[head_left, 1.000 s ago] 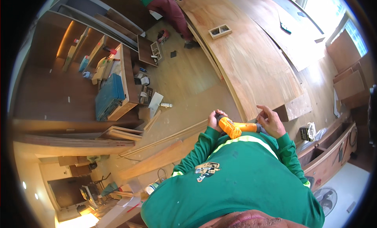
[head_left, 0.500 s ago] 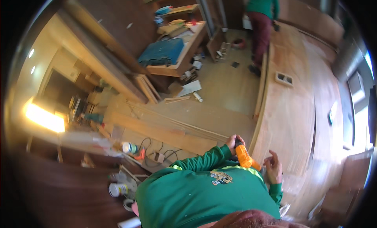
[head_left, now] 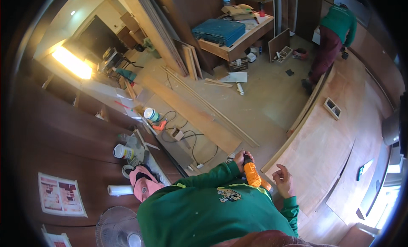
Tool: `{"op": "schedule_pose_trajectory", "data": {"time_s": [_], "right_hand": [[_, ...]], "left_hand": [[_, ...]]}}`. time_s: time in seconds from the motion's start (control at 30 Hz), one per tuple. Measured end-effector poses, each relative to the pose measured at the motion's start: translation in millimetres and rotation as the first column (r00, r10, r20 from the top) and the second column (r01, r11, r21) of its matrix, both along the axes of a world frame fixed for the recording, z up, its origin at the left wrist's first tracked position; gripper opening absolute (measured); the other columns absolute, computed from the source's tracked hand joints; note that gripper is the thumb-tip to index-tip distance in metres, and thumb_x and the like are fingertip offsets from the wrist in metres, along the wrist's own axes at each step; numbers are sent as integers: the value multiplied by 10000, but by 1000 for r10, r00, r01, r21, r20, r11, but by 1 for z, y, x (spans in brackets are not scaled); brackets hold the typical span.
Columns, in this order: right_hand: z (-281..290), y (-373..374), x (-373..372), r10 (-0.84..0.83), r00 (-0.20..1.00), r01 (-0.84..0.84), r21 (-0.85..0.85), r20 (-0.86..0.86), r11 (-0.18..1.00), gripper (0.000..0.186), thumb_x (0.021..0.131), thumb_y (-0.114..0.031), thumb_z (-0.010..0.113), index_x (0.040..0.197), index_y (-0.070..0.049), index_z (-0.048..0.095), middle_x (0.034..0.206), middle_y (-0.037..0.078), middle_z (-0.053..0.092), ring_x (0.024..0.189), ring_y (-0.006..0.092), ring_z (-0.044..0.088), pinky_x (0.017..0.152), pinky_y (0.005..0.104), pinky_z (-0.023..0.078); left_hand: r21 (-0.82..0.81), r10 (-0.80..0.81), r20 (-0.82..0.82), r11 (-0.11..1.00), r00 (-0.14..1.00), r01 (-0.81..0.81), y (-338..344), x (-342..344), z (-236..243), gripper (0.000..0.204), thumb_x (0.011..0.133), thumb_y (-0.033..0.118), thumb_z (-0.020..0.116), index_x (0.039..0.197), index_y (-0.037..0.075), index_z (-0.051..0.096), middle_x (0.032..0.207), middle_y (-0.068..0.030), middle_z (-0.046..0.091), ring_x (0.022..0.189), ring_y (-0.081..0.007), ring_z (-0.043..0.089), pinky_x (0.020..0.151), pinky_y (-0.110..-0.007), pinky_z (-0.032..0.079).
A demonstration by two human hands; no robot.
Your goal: The person takes screws from a wooden box and uses a power drill to fasten plywood panels into a wooden cabinet frame.
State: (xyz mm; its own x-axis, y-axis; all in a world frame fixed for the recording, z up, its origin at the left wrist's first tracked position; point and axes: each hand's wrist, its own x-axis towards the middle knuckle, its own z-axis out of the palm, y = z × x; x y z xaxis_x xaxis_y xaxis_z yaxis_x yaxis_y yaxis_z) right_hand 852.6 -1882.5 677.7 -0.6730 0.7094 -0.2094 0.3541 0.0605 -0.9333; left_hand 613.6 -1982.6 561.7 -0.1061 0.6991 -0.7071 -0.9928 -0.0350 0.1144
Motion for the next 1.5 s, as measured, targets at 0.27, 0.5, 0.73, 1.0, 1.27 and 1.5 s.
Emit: {"op": "schedule_pose_trajectory", "data": {"time_s": [0.27,0.5,0.73,1.0,1.27,1.5], "right_hand": [[1,-29,-49,138,990,-137,-6,31,990,466,872,-265,676,1255,-23,566,906,122,667,875,222,648,740,350,524],[11,-62,-105,233,971,-221,-182,48,958,575,997,-520,394,1145,-13,622,983,183,664,934,306,612,885,373,460],[35,-86,-139,222,946,-212,-68,237,975,580,1006,-517,342,1060,-20,637,872,200,670,827,364,630,778,427,475],[65,-104,-154,117,944,-175,168,307,970,523,999,-476,369,1154,-47,624,932,214,679,875,381,644,779,459,490],[68,-95,-136,146,942,-207,181,301,961,600,993,-551,345,1122,-36,626,910,207,673,879,393,636,787,474,487],[77,-84,-114,162,941,-223,182,298,958,603,994,-551,343,1135,-38,626,956,208,677,906,387,637,814,478,492]], "left_hand": [[96,24,26,995,999,-27,-8,-33,-10,248,963,286,365,865,104,502,710,-88,546,689,-274,574,672,-449,520],[200,-74,-57,976,996,84,-7,-81,-3,229,943,260,388,851,95,518,724,-99,568,695,-298,592,682,-457,522],[220,-207,-13,954,978,205,-24,-108,0,191,909,238,431,810,96,510,714,-93,563,712,-293,585,712,-453,519],[364,-370,179,886,912,288,-13,-105,13,187,943,221,488,830,77,523,747,-60,554,729,-195,559,740,-346,511],[334,-385,-37,865,922,374,-7,-93,11,141,945,186,499,885,65,540,798,-73,588,771,-203,589,754,-356,524],[283,-332,262,924,906,257,12,-85,6,154,975,118,472,1012,17,581,800,-81,593,776,-185,593,809,-345,540]]}}
